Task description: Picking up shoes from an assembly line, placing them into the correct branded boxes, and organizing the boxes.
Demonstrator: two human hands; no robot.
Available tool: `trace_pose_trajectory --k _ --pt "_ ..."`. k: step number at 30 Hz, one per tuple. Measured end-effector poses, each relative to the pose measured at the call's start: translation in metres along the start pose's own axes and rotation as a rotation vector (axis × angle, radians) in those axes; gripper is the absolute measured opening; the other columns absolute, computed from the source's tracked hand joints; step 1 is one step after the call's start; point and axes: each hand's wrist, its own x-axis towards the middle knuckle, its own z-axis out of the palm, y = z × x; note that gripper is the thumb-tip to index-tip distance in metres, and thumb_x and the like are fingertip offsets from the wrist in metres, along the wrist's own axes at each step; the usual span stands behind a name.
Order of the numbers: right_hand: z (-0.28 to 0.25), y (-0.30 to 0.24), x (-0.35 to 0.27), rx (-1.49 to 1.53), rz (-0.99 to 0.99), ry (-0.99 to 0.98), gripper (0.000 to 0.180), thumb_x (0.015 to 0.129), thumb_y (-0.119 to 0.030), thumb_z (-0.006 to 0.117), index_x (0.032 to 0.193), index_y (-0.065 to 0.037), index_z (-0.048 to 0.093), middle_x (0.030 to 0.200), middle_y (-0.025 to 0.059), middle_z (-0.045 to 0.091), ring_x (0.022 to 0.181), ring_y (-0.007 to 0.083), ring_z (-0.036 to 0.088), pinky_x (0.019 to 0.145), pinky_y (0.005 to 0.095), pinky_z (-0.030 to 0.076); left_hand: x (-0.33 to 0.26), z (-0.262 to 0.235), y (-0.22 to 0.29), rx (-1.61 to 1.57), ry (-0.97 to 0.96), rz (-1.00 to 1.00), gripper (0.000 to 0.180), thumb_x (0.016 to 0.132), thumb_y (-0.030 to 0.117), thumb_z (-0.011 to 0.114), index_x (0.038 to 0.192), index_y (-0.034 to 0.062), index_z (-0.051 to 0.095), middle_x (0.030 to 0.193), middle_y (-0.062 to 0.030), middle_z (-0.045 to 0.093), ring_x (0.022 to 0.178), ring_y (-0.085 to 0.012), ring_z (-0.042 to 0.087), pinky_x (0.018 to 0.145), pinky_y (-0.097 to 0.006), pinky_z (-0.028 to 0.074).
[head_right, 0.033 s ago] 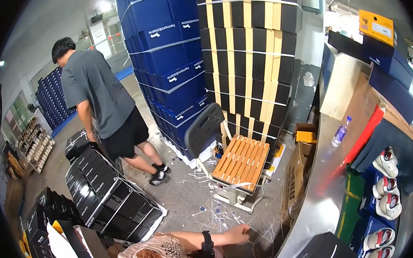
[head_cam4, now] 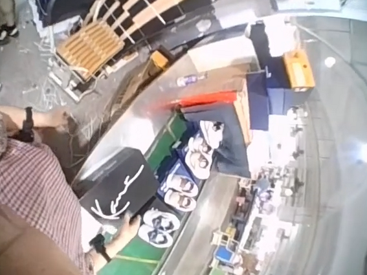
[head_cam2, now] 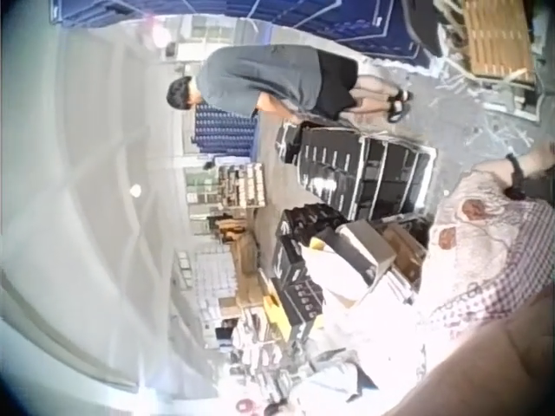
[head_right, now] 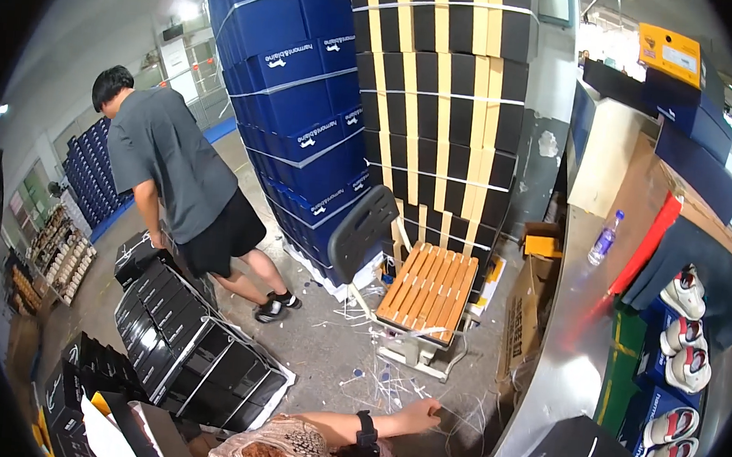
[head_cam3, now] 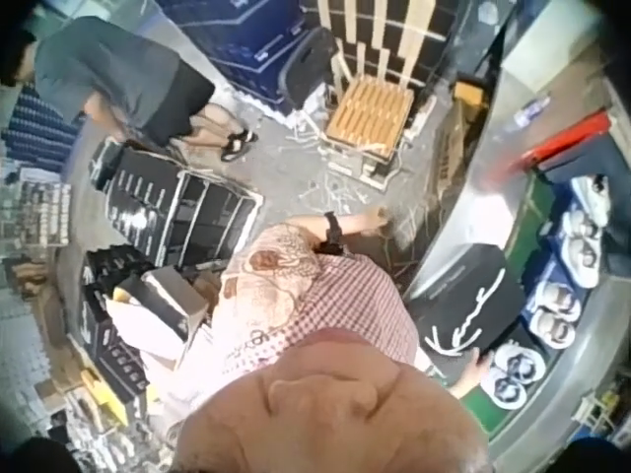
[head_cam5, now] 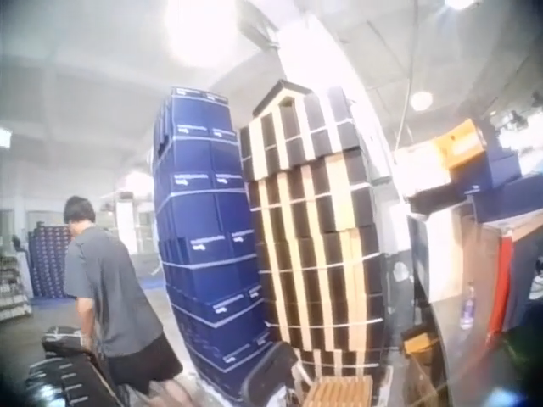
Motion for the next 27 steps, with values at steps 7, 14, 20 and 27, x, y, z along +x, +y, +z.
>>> trace_pose_trajectory --k 7,14,20,27 --pt "0.06 -0.113 -0.061 0.09 -0.346 -0.219 0.052 0.086 -0.012 0.059 0.132 0.0 0.038 0.127 0.0189 0.048 0.113 0.0237 0.05 0.093 0.031 0.04 0.02 -0.035 -0.038 -0.157 -0.168 0.047 0.036 0.072 0.023 0.065 0.099 0.001 0.055 0.087 -0.0131 0.062 0.08 -0.0257 0.06 0.07 -0.034 0.047" --pt "0.171 -0.302 -0.112 -0.043 -0.668 -0.612 0.046 0.083 -0.016 0.061 0.125 -0.004 0.048 0.12 0.0193 0.053 0.108 0.0279 0.052 0.092 0.0332 0.039 0.019 -0.171 -0.136 -0.077 -0.064 0.044 0.02 0.076 0.025 0.061 0.081 0.005 0.061 0.067 -0.0061 0.06 0.062 -0.0145 0.055 0.057 -0.032 0.045" --pt "0.293 -0.389 -0.075 -0.29 -1.166 -0.805 0.057 0.076 -0.023 0.066 0.125 -0.002 0.045 0.106 0.0185 0.059 0.098 0.0312 0.057 0.085 0.0361 0.045 -0.043 -0.3 -0.19 -0.083 0.34 -0.346 0.026 0.077 0.024 0.06 0.087 0.0008 0.062 0.08 -0.0115 0.064 0.074 -0.0224 0.061 0.066 -0.033 0.047" --pt "0.394 -0.518 -0.12 -0.361 -1.414 -1.124 0.048 0.08 -0.029 0.063 0.12 -0.006 0.05 0.105 0.0169 0.059 0.097 0.0348 0.056 0.081 0.0393 0.046 -0.115 -0.327 -0.268 -0.29 0.592 -0.498 0.029 0.075 0.027 0.06 0.088 0.0019 0.063 0.085 -0.0156 0.064 0.079 -0.0278 0.062 0.071 -0.035 0.048"
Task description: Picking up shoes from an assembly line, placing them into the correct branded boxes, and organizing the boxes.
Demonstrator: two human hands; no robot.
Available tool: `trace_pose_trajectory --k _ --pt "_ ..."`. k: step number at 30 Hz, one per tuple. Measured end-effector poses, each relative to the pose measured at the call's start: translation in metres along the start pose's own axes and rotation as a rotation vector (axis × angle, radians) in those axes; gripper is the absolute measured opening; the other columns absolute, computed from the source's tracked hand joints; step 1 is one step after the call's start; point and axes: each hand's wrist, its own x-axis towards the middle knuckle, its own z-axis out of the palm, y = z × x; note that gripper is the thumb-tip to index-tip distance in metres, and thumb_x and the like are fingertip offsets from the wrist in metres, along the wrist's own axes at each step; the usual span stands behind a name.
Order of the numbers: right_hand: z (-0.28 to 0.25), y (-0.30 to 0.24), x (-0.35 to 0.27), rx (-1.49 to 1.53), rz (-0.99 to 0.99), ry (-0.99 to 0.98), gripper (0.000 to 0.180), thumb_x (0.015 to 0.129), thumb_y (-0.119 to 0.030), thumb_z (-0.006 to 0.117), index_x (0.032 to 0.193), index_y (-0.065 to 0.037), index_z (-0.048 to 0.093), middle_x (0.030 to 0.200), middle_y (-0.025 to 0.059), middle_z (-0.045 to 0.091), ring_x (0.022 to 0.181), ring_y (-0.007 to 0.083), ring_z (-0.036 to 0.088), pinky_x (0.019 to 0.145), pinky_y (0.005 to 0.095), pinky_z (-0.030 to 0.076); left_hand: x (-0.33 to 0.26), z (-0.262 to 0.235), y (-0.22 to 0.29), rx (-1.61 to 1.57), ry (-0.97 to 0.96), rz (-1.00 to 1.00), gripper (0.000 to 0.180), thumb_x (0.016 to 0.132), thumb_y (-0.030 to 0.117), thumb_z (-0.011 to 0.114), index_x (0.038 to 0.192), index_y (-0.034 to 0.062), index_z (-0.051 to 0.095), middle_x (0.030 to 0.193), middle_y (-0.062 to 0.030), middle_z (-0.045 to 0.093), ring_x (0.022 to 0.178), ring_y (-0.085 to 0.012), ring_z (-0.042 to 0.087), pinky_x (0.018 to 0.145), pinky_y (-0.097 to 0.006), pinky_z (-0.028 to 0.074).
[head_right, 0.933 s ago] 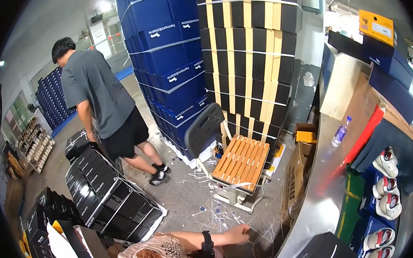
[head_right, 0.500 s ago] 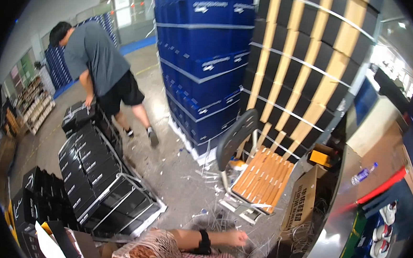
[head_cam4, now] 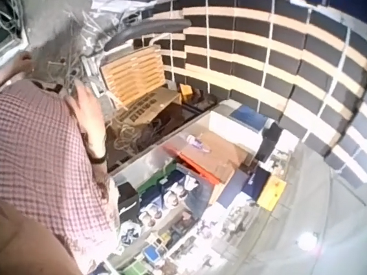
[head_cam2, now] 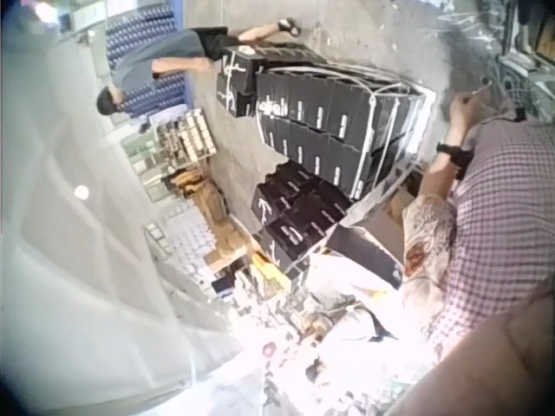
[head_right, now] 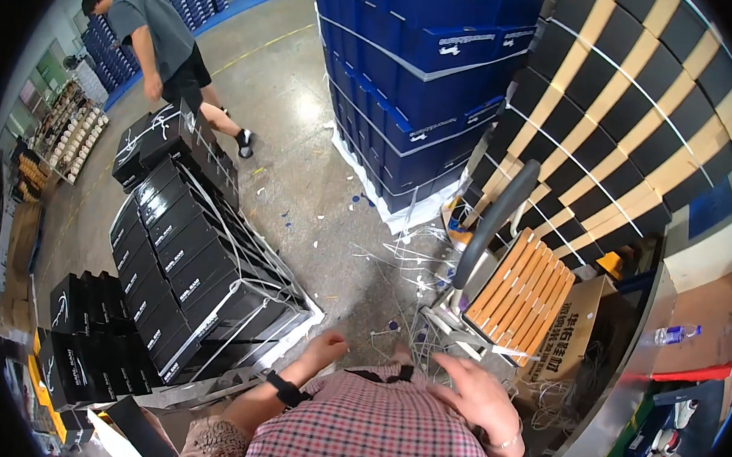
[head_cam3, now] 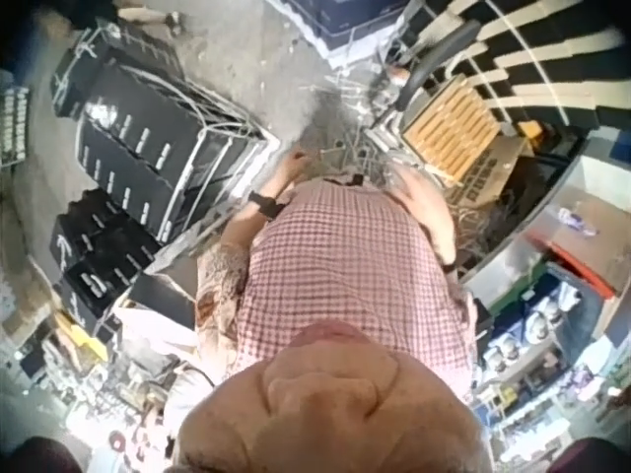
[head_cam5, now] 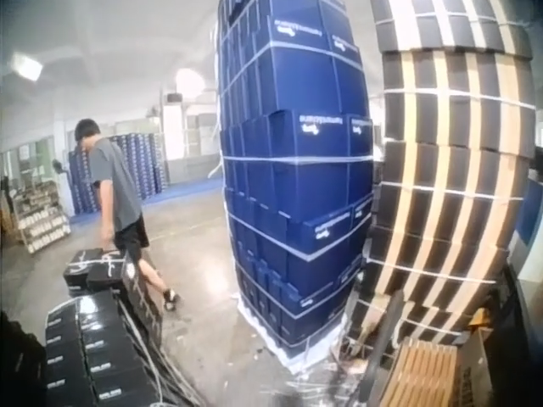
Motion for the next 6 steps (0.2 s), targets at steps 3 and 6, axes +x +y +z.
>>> trace_pose_trajectory --k 3,6 --pt "0.001 0.004 0.061 0.06 -0.087 -0.088 0.048 0.081 -0.031 0.062 0.12 -0.007 0.05 0.105 0.0165 0.059 0.095 0.0346 0.057 0.08 0.0397 0.046 0.0 -0.03 0.001 -0.154 0.066 -0.187 0.028 0.076 0.023 0.063 0.093 0.0011 0.062 0.083 -0.0111 0.064 0.077 -0.0218 0.061 0.072 -0.031 0.048" --pt "-0.001 0.006 0.119 0.043 -0.146 -0.216 0.052 0.081 -0.035 0.061 0.123 -0.008 0.048 0.106 0.0168 0.059 0.096 0.034 0.057 0.08 0.0393 0.046 0.017 -0.058 -0.008 -0.398 0.173 -0.394 0.032 0.076 0.021 0.068 0.1 0.0023 0.06 0.086 -0.007 0.063 0.079 -0.015 0.058 0.075 -0.026 0.046"
